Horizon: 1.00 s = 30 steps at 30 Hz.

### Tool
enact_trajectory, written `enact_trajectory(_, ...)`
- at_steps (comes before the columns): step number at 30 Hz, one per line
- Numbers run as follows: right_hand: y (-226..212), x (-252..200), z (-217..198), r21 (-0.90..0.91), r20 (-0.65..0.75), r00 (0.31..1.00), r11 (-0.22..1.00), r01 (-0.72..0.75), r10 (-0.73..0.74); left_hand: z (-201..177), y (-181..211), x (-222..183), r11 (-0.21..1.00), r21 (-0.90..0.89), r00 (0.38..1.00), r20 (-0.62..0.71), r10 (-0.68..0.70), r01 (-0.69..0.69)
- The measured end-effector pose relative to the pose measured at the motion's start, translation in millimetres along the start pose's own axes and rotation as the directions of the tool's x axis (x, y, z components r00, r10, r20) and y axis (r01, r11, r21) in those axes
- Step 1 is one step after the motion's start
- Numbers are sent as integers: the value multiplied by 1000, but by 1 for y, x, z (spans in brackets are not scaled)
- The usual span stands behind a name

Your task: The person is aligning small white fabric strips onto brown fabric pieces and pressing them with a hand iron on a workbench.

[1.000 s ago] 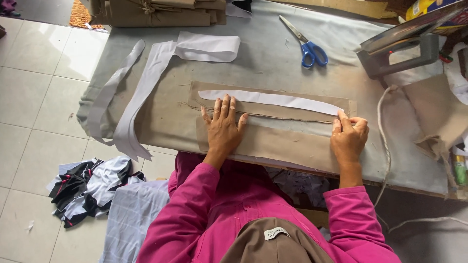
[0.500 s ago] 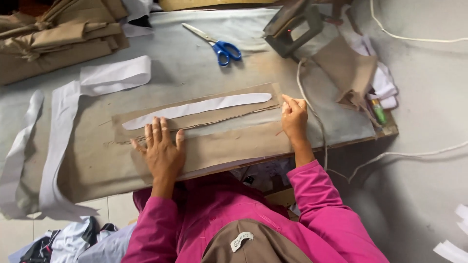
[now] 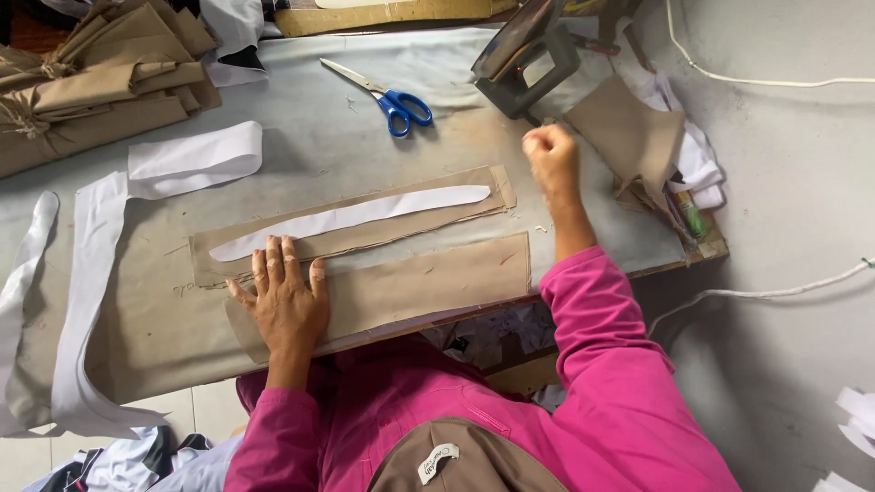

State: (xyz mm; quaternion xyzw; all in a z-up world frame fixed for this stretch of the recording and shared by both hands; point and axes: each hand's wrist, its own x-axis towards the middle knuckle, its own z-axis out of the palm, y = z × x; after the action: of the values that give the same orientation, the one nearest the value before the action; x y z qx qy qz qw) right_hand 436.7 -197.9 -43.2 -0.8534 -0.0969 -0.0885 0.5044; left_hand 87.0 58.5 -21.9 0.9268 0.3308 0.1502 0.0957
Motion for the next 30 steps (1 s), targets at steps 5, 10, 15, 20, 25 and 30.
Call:
enact_trajectory(5, 32, -41, 19, -314, 238, 956, 918, 241, -170, -1, 0, -1, 1000, 15, 1000, 9, 15, -15)
enact_trajectory(10, -4, -66, 17, -343, 281, 916, 861, 376, -287, 1, 0, 0, 1000, 26, 1000, 2, 18, -18)
enact_trajectory(15, 13, -65, 29, -416, 281, 920, 829, 374, -274, -3, 1, 1, 1000, 20, 1000, 11, 16, -16)
enact_trajectory(20, 38, -55, 26, -313, 211, 935, 887, 339, -283, -1, 0, 0, 1000, 19, 1000, 7, 21, -21)
enact_trajectory(25, 30, -52, 12, -239, 203, 902, 874, 423, -381, 1, -1, 1, 999, 19, 999, -3, 35, -35)
enact_trajectory(30, 1, -67, 14, -318, 244, 890, 835, 450, -386, 2, -2, 0, 999, 29, 1000, 2, 31, -31)
